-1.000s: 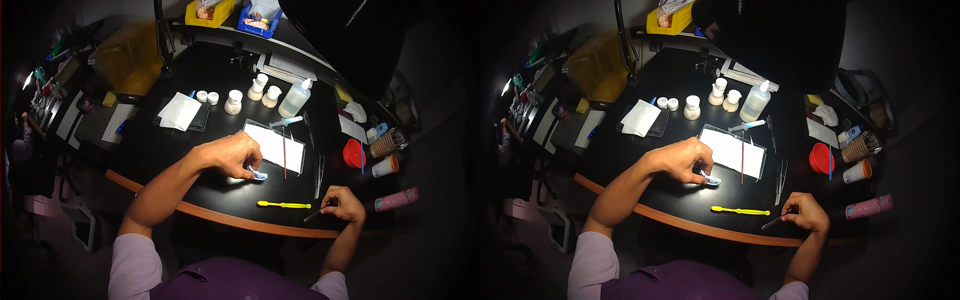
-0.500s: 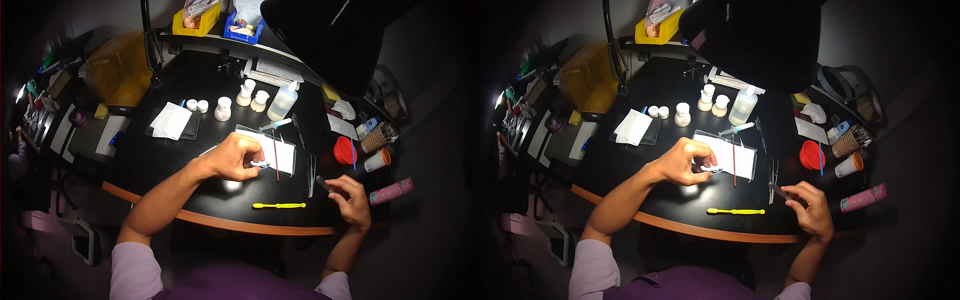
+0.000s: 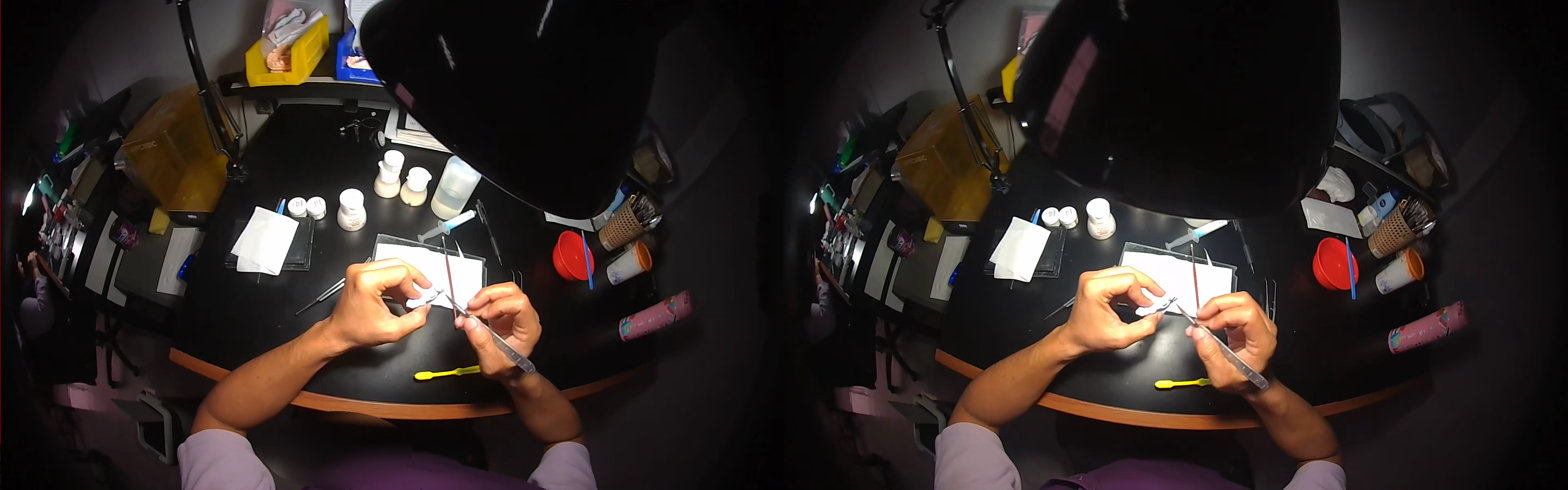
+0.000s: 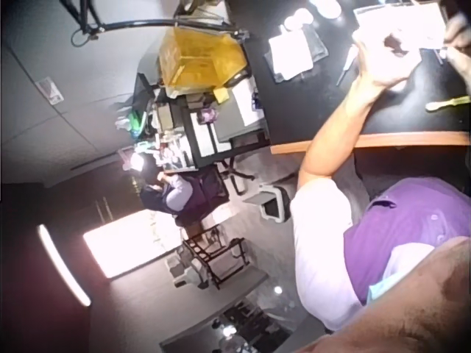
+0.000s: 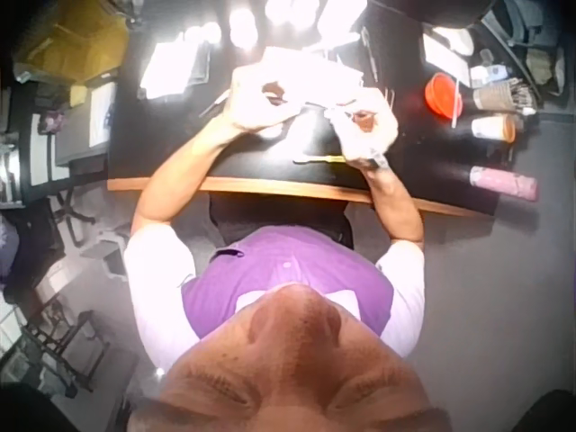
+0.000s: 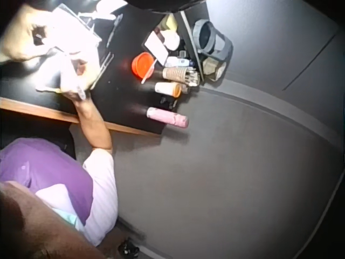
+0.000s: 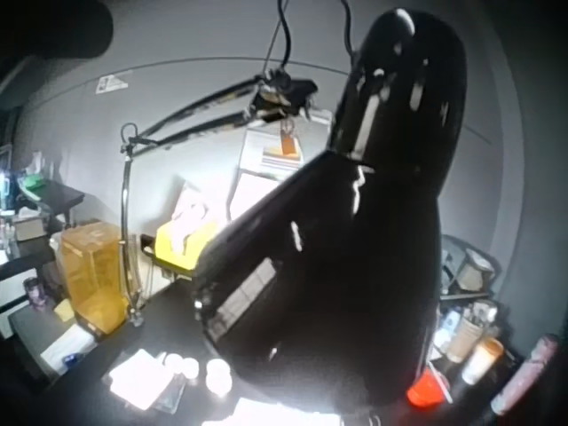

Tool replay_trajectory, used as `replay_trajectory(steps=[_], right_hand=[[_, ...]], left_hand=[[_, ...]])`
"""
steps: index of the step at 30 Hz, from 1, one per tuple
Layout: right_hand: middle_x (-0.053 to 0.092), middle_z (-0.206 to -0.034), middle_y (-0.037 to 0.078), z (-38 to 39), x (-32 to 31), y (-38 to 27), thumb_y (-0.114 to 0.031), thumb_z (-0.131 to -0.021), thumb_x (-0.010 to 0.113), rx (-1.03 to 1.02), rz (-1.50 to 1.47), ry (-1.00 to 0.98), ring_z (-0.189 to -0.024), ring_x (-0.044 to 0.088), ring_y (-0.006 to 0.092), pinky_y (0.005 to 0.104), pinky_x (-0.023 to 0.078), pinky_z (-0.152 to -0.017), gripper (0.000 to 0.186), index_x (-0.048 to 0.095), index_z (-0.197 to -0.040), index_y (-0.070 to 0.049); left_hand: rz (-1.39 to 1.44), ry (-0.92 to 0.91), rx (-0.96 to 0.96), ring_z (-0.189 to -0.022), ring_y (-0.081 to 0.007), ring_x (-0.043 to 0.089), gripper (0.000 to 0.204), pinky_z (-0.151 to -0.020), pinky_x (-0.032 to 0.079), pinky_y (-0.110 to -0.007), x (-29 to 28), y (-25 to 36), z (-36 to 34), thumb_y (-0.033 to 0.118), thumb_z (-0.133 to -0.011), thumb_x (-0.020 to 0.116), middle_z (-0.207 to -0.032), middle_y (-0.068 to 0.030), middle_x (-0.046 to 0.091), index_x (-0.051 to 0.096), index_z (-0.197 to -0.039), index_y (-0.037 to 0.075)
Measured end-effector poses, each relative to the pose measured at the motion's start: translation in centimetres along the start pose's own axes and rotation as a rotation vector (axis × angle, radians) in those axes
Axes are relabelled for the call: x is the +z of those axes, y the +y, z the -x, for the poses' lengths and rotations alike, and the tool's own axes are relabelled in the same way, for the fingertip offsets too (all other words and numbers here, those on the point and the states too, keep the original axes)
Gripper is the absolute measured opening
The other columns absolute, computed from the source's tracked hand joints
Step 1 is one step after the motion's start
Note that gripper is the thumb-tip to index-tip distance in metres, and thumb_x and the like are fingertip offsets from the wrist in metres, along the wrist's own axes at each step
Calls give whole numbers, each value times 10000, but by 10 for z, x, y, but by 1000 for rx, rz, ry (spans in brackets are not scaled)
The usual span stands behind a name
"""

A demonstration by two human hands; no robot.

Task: The person applies a liquid from a bottle to a dental prosthesis using a small brush, working on various parts of the item held in their hand.

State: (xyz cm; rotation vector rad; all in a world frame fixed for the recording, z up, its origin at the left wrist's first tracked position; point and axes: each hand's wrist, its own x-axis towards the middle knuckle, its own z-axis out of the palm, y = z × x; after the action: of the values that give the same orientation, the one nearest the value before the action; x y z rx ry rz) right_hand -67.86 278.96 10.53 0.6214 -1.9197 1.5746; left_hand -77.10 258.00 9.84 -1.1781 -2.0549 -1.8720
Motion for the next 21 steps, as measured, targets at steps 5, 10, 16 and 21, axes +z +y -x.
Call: replay_trajectory(steps=[5, 10, 16, 21], right_hand=[[693, -1040, 226, -10, -3, -8, 102, -852, 711, -96, 163, -125, -901, 765, 260, 331, 644, -820, 162, 664, -1001, 57], [718, -973, 198, -4, -4, 0, 113, -823, 746, -60, 168, -109, -916, 766, 277, 360, 639, -846, 188, 661, -972, 36], [727, -895, 177, -4, 3, -4, 84, -817, 756, 6, 157, -59, -926, 767, 312, 387, 630, -873, 161, 661, -931, 22], [721, -872, 171, -3, 6, -10, 101, -798, 749, 13, 211, -68, -874, 773, 292, 377, 646, -847, 160, 661, -907, 24]], left_hand=[[94, 2, -60, -823, -168, 737, 190, -703, 573, -257, 1, 1, 3, -31, -702, 821, -927, -157, 758, 639, -746, 2], [63, -7, -27, -819, -178, 738, 188, -693, 568, -259, 2, 3, 1, -33, -692, 814, -919, -158, 759, 641, -751, 11], [-222, -68, 206, -728, -202, 742, 186, -616, 571, -255, -2, 3, 1, -1, -641, 799, -905, -129, 765, 632, -718, 23], [-256, -79, 295, -698, -213, 745, 189, -582, 584, -276, -2, -2, -1, -3, -619, 793, -870, -125, 763, 629, -711, 16]])
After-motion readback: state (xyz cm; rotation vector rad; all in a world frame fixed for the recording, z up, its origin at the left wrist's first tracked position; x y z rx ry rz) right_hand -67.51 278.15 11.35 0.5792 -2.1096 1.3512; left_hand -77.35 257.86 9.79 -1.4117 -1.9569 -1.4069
